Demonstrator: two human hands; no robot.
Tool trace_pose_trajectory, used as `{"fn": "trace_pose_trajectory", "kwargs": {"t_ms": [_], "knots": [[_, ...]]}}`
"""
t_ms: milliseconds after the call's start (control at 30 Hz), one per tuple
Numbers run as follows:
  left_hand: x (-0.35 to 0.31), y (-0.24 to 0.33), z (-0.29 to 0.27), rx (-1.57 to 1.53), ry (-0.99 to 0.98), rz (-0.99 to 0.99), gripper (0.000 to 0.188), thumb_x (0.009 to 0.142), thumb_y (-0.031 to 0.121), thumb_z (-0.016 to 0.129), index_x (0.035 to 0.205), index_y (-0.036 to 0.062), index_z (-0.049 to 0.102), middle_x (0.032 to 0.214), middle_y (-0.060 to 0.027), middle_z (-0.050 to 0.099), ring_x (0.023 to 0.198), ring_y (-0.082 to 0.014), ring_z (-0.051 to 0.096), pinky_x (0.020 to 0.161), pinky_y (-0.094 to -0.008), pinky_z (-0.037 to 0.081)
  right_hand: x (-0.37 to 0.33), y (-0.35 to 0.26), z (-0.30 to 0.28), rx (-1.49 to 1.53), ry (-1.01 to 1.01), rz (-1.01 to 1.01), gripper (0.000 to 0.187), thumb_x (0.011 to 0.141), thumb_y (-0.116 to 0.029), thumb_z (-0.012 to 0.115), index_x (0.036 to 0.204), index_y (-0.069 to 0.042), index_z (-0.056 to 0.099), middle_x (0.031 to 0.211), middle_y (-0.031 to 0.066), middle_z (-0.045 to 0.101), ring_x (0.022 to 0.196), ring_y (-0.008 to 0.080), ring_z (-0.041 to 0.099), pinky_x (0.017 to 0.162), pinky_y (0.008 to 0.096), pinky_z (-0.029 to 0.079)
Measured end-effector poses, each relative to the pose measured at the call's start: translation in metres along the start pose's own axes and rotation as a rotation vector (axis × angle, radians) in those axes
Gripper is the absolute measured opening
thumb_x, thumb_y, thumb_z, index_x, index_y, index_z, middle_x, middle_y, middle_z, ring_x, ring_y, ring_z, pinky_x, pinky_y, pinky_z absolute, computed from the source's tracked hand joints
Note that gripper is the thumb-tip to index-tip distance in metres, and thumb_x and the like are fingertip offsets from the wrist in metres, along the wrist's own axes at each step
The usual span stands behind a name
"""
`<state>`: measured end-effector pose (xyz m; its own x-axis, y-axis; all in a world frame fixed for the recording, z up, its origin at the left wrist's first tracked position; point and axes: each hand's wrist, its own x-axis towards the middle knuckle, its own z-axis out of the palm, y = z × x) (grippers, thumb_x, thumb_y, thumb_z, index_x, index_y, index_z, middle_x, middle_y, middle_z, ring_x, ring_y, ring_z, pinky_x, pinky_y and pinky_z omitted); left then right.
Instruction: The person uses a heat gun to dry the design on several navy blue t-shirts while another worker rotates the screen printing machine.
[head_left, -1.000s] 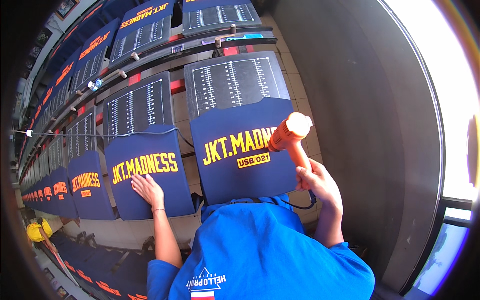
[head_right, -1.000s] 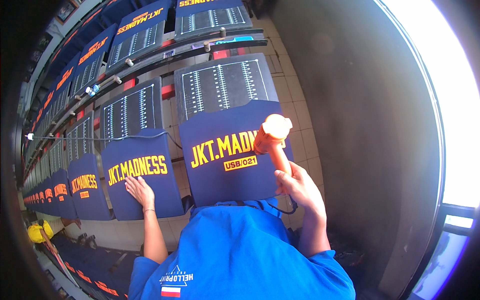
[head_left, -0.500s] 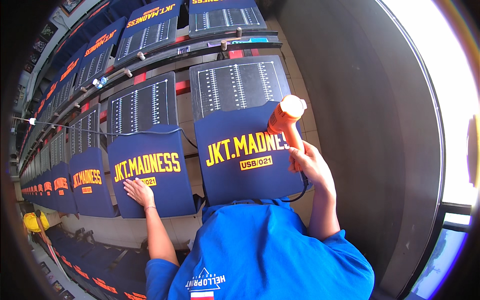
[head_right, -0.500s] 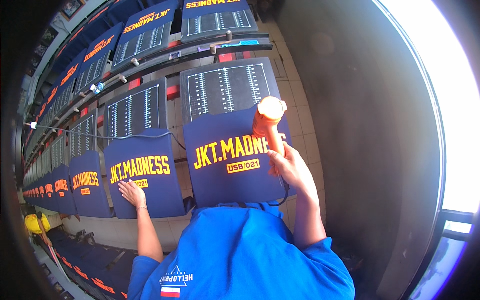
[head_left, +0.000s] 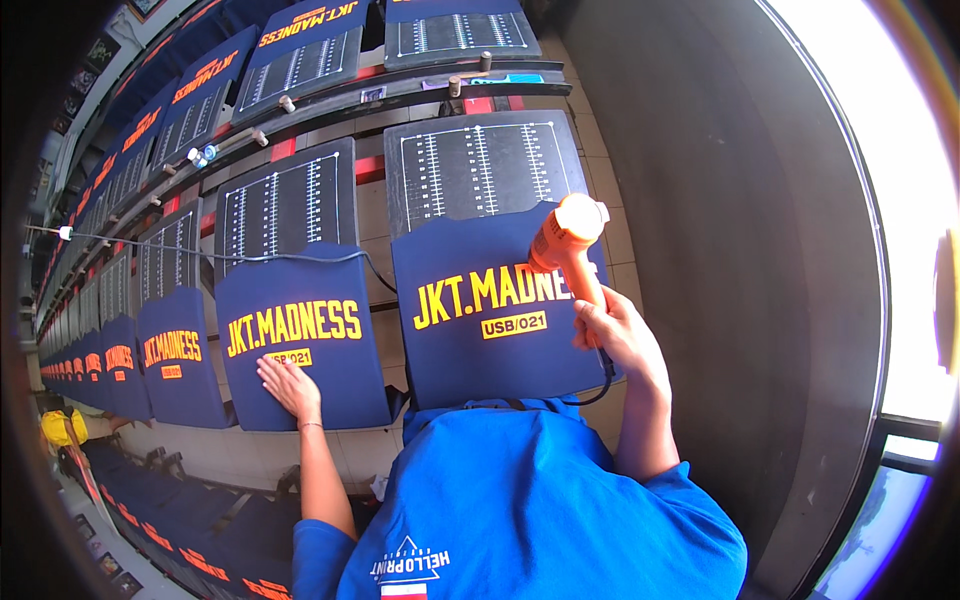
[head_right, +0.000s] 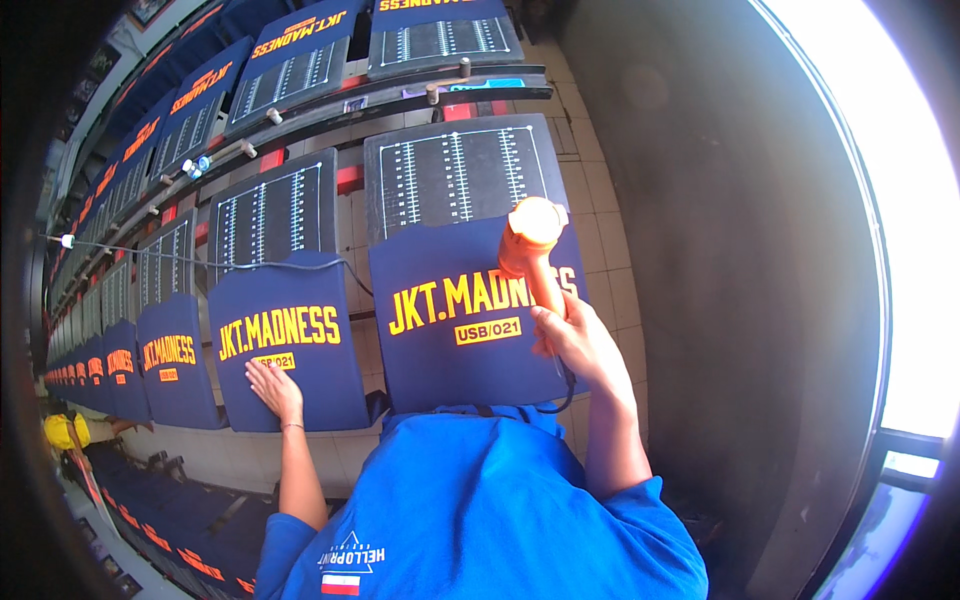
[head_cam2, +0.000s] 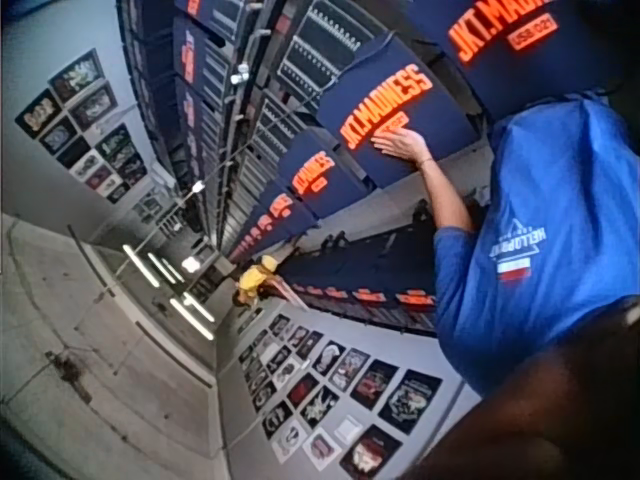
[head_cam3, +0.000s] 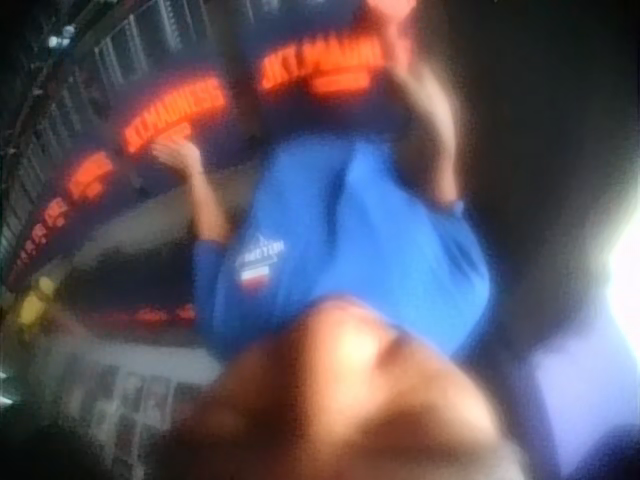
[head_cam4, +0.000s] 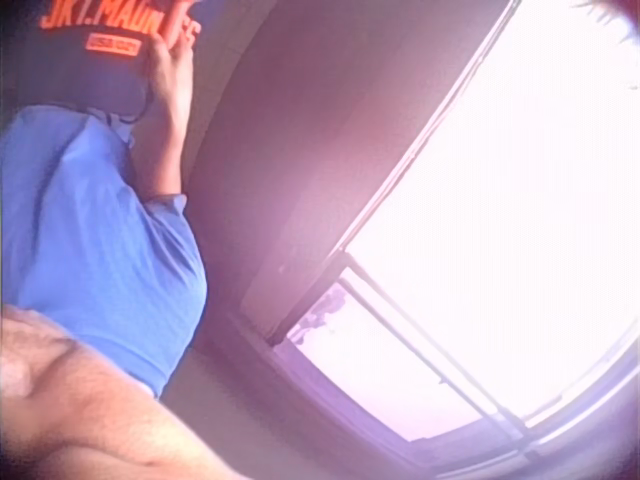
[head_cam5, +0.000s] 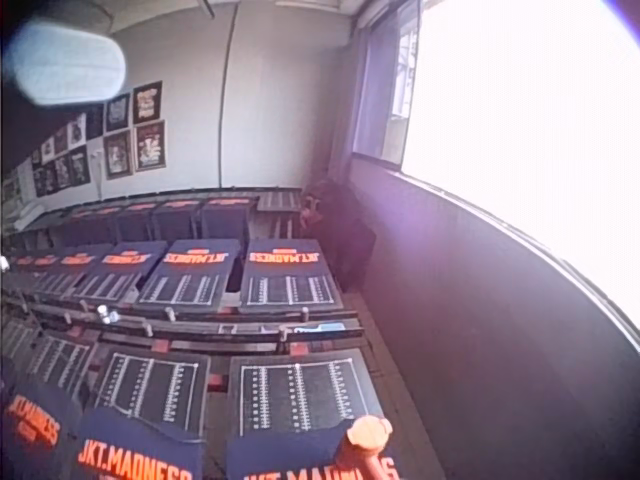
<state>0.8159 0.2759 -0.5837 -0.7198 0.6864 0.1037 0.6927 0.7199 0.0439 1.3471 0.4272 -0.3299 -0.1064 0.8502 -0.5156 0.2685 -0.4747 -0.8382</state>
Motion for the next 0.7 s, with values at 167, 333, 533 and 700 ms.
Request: {"fn": "trace_pose_trajectory", "kwargs": {"t_ms": [167, 333, 533, 700], "knots": [[0.020, -0.013, 0.002, -0.033, -0.017, -0.182, 0.066, 0.109, 0.041, 0.025, 0.159, -0.0014, 0.020, 0.167, -0.0196, 0.016, 0.155, -0.0350, 0.013, 0.126, -0.0470, 0.010, -0.013, 0.016, -0.010, -0.052, -0.068, 0.012, 0.029, 0.099, -0.025, 0.062, 0.109, 0.001, 0.058, 0.077, 0.0043, 0.061, 0.066, 0.0122, 0.062, 0.064, 0.0281, 0.053], [0.007, 0.010, 0.006, -0.026, -0.012, -0.131, 0.067, 0.108, 0.042, 0.025, 0.159, -0.0013, 0.019, 0.167, -0.0192, 0.016, 0.155, -0.0348, 0.012, 0.126, -0.0469, 0.009, -0.034, 0.024, -0.012, -0.004, -0.097, 0.082, 0.033, 0.099, -0.026, 0.063, 0.114, 0.002, 0.058, 0.080, 0.0043, 0.061, 0.067, 0.0118, 0.062, 0.065, 0.0283, 0.054], [-0.025, 0.055, -0.002, -0.051, -0.010, 0.031, 0.064, 0.109, 0.037, 0.030, 0.159, -0.0007, 0.020, 0.167, -0.0192, 0.016, 0.155, -0.0339, 0.013, 0.125, -0.0470, 0.009, -0.044, 0.022, 0.000, 0.010, -0.006, 0.083, 0.040, 0.099, -0.028, 0.063, 0.122, 0.004, 0.055, 0.082, 0.0039, 0.060, 0.068, 0.0115, 0.061, 0.066, 0.0288, 0.056], [-0.056, 0.090, -0.022, -0.124, -0.046, 0.206, 0.063, 0.107, 0.030, 0.033, 0.159, -0.0015, 0.019, 0.167, -0.0192, 0.015, 0.156, -0.0350, 0.012, 0.126, -0.0466, 0.008, -0.044, 0.026, 0.003, 0.040, -0.057, 0.080, 0.040, 0.100, -0.029, 0.063, 0.123, 0.003, 0.055, 0.082, 0.0037, 0.059, 0.067, 0.0113, 0.061, 0.065, 0.0276, 0.055]]}}
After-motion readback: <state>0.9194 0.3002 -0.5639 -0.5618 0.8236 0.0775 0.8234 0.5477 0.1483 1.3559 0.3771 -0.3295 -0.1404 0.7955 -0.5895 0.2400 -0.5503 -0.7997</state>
